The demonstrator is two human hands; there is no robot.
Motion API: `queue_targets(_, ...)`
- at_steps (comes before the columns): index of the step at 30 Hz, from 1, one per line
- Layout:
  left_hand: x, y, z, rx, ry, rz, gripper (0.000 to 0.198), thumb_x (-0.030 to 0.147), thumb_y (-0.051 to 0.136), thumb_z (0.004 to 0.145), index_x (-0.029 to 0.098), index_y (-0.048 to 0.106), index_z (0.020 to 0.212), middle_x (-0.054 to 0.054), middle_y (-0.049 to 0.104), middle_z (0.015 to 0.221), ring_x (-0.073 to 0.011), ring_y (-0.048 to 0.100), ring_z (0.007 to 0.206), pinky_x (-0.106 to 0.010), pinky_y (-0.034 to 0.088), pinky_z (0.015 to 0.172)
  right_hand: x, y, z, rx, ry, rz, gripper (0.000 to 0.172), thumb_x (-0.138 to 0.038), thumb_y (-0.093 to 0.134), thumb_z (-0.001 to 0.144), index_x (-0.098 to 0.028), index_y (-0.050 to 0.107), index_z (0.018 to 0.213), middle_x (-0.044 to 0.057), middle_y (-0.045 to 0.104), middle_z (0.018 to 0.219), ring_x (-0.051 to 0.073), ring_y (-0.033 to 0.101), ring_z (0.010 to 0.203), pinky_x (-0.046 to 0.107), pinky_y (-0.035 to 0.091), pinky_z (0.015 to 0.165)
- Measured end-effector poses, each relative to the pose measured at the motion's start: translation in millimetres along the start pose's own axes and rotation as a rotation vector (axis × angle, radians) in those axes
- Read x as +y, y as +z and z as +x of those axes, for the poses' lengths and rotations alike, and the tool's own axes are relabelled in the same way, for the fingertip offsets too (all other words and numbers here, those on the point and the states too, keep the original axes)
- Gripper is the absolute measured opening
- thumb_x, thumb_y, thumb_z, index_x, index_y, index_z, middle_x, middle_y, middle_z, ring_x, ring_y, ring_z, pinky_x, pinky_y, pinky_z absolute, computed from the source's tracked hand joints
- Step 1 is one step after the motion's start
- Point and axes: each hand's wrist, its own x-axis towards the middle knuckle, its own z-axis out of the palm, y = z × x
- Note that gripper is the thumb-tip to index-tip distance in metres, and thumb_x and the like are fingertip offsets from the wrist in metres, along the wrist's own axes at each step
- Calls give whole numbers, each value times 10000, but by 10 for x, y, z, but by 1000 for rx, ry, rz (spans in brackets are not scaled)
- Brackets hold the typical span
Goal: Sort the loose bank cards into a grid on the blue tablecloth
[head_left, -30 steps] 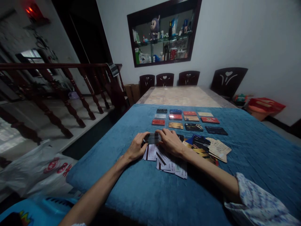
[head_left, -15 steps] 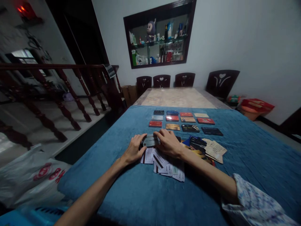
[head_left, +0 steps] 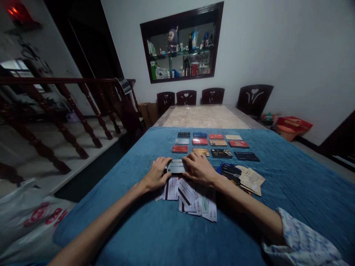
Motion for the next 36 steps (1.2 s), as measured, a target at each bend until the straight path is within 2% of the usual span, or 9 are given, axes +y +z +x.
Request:
queue_targets(9,-13,-66,259,-59,-9,43,493,140,611,758,208,548,1242,-102,556,1203,-282,494,1103,-527,399,981,78,-160,104,-113,41,-32,477,-432,670,835,-177,591,1229,157,573,1210,314,471,1136,416,411,846)
queue_targets(14,-63,-58,439,-78,4,58,461,149,611,780,210,558,1234,-106,563,1206,-278,481,1098,-517,409,951,228,-212,227,-144,44,-48,469,-418,675,821,-187,603,1223,149,581,1203,314,486,1112,429,433,829)
queue_targets(19,-93,-52,664,-102,-43,73,457,146,631,769,191,574,1220,-115,562,1212,-302,480,1112,-555,404,952,380,-257,395,-162,38,-56,432,-399,672,814,-213,626,1201,148,582,1205,325,468,1146,440,442,829)
queue_targets(27,-242,-20,975,-124,-67,105,432,189,638,777,203,588,1205,-119,558,1208,-321,477,1141,-552,423,939,498,-309,648,-211,79,-95,282,-336,662,808,-200,684,1054,160,598,1180,334,481,1126,465,453,827)
queue_targets(30,-303,-2,1075,-119,-64,123,428,207,633,779,204,590,1205,-125,562,1208,-329,478,1143,-555,431,931,544,-305,737,-230,98,-106,278,-303,646,807,-187,690,1056,169,591,1180,344,473,1142,468,460,822)
queue_targets(36,-339,1,1307,-192,-150,167,450,203,625,777,200,597,1227,-130,561,1265,-346,481,1182,-554,444,941,668,-278,926,-281,127,-143,313,-293,621,827,-198,687,1118,184,577,1228,351,478,1167,489,475,848)
